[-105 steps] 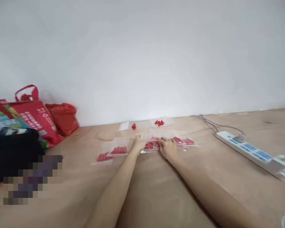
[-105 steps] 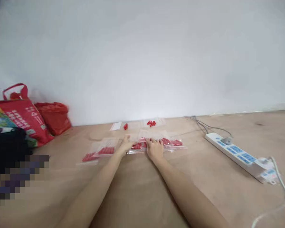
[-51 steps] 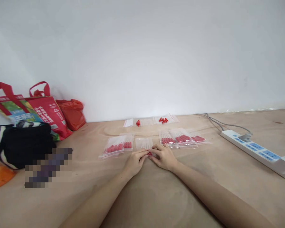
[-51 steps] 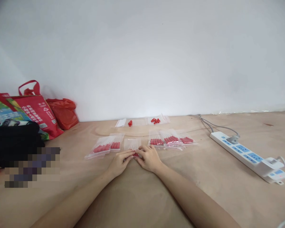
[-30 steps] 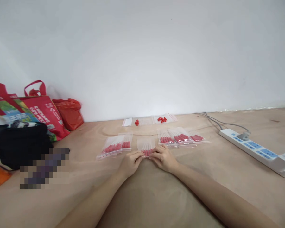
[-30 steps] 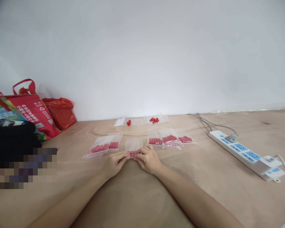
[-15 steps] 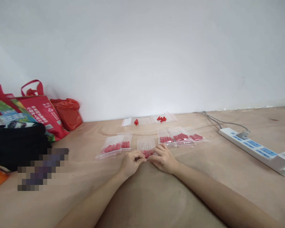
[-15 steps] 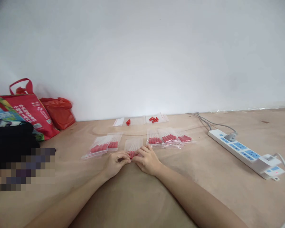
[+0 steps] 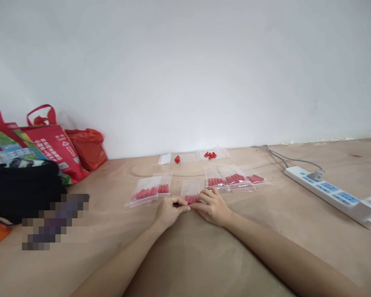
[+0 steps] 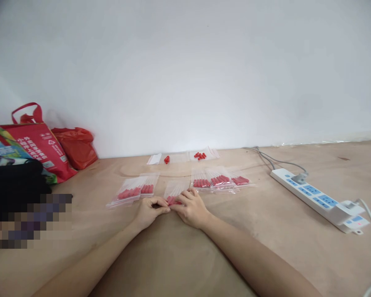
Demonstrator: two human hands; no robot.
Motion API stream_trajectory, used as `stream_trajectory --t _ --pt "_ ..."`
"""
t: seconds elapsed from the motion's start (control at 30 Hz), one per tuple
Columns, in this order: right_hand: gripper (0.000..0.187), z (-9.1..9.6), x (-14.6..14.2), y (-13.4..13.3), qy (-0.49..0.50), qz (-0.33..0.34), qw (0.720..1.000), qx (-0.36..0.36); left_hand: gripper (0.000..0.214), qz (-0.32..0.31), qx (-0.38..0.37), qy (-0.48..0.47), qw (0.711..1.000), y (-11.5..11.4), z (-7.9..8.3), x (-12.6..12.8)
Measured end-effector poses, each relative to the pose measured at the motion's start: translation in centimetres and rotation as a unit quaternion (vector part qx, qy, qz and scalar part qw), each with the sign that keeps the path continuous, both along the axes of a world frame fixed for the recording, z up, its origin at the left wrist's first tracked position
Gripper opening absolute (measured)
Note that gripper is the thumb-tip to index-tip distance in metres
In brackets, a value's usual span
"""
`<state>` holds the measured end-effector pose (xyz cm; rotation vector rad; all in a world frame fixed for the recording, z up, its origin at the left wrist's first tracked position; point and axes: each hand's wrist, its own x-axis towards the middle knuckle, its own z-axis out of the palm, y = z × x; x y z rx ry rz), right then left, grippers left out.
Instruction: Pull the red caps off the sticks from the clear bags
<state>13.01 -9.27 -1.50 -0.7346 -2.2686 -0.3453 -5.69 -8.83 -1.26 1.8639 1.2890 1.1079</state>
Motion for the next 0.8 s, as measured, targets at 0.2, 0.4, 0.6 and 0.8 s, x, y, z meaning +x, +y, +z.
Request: stream_trajectory --t 0.2,0.4,0.6,0.8 --pt "0.018 -0.5 -0.1 0.4 0.038 -0.021 0.999 -0.011 0.012 0.003 0.018 0.020 1.000 -0.2 0.2 0.1" --pt "0.017 -0.7 0.2 0.7 0.038 0.015 0.999 -0.005 0.013 -0.043 0.104 0.067 0.991 -0.9 0.9 0.5" --pt "0.016 -0.4 0.1 0.5 0.081 0.040 0.996 0.022 0.017 -0.087 0.155 0.115 0.977 -1.2 0.9 0.9" --pt "0.015 -0.2 -0.2 0.5 0.102 0.055 0.993 -0.007 0.016 -0.080 0.125 0.082 0.986 -0.7 0.3 0.6"
